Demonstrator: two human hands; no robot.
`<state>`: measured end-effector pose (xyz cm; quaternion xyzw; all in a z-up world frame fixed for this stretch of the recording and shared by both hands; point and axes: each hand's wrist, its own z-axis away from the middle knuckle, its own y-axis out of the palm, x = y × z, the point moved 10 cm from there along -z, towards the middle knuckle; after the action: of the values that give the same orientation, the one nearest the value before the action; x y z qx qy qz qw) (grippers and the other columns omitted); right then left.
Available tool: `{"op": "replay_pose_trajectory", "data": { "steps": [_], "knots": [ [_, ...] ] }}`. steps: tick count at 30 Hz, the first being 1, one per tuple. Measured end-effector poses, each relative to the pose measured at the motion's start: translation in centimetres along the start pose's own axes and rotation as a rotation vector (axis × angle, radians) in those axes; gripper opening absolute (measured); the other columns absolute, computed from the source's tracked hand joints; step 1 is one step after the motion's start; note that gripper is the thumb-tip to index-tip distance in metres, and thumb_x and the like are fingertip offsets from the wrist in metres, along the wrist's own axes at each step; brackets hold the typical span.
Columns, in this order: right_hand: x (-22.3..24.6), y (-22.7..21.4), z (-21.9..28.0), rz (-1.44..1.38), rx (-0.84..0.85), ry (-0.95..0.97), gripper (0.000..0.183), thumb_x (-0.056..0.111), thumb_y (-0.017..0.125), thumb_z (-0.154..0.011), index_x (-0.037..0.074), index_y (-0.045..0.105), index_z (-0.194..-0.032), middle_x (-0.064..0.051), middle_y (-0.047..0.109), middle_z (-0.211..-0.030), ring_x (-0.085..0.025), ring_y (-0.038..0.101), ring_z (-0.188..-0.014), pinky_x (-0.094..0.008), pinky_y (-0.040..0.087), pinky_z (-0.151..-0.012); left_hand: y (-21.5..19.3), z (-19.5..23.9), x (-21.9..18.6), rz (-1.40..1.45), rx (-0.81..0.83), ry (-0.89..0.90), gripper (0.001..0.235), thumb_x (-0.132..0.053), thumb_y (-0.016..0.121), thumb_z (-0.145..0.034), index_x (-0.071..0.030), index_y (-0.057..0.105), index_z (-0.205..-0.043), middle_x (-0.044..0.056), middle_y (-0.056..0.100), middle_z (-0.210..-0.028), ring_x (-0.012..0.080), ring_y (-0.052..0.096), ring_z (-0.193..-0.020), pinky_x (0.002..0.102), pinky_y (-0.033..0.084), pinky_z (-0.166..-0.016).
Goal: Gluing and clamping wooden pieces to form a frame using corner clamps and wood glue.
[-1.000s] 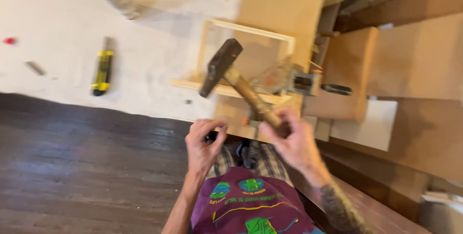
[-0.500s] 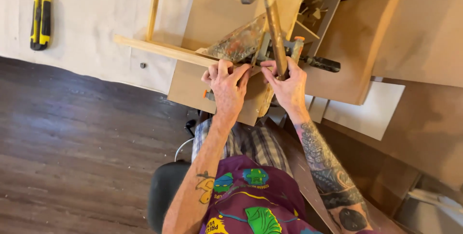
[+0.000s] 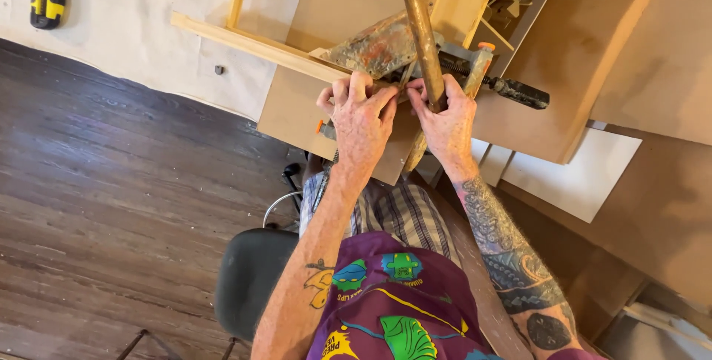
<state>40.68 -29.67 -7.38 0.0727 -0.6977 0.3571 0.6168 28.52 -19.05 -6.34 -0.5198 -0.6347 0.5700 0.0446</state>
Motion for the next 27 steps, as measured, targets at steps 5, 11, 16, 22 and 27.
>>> {"op": "replay_pose_trajectory", "data": {
  "steps": [5,11,16,22,27],
  "knots": [
    [0.0,-0.1,0.2,0.049,0.0,-0.027,0.029,0.006,0.081,-0.094,0.012,0.056,-0.08,-0.003,0.075,-0.078,-0.013,0.07,-0.06,-0.024,0.05,-0.058,0.4,0.3,0.2,0.004,-0.017,0.018,0.01,-0.023,0.078,-0.087,-0.025,0.068,-0.089,-0.004,0.036,-0.094,0.0204,0.042,-0.096,0.046,0.027,-0.096],
    [1.2,0.2,0.2,-0.021,0.019,-0.011,0.026,0.001,0.078,-0.095,0.008,0.056,-0.083,-0.009,0.076,-0.086,-0.013,0.065,-0.05,-0.023,0.049,-0.049,-0.4,-0.2,-0.2,0.03,-0.044,0.02,0.012,-0.022,0.077,-0.088,-0.022,0.066,-0.084,-0.002,0.037,-0.093,0.0212,0.042,-0.095,0.048,0.027,-0.096],
    [-0.8,0.6,-0.1,-0.057,0.007,-0.017,0.026,0.0,0.079,-0.095,0.006,0.056,-0.084,-0.01,0.077,-0.088,-0.013,0.062,-0.044,-0.021,0.048,-0.044,0.0,-0.1,0.0,0.037,-0.042,0.022,0.012,-0.023,0.077,-0.089,-0.023,0.067,-0.083,-0.002,0.037,-0.093,0.0214,0.042,-0.095,0.049,0.027,-0.097],
    [-0.8,0.7,-0.3,-0.031,-0.008,-0.021,0.025,-0.001,0.08,-0.092,0.006,0.058,-0.084,-0.01,0.076,-0.085,-0.014,0.063,-0.044,-0.021,0.047,-0.041,-0.4,-0.3,0.0,0.048,-0.037,0.033,0.012,-0.021,0.079,-0.086,-0.02,0.067,-0.084,-0.002,0.038,-0.092,0.0216,0.043,-0.093,0.05,0.028,-0.097],
    [-0.7,0.6,-0.4,0.077,-0.022,-0.047,0.025,0.004,0.083,-0.092,0.009,0.06,-0.083,-0.007,0.077,-0.085,-0.017,0.068,-0.055,-0.026,0.045,-0.043,-0.6,-0.4,0.1,0.034,-0.041,0.07,0.013,-0.019,0.081,-0.084,-0.019,0.068,-0.086,-0.001,0.04,-0.091,0.0211,0.045,-0.092,0.049,0.029,-0.096]
  ]
}}
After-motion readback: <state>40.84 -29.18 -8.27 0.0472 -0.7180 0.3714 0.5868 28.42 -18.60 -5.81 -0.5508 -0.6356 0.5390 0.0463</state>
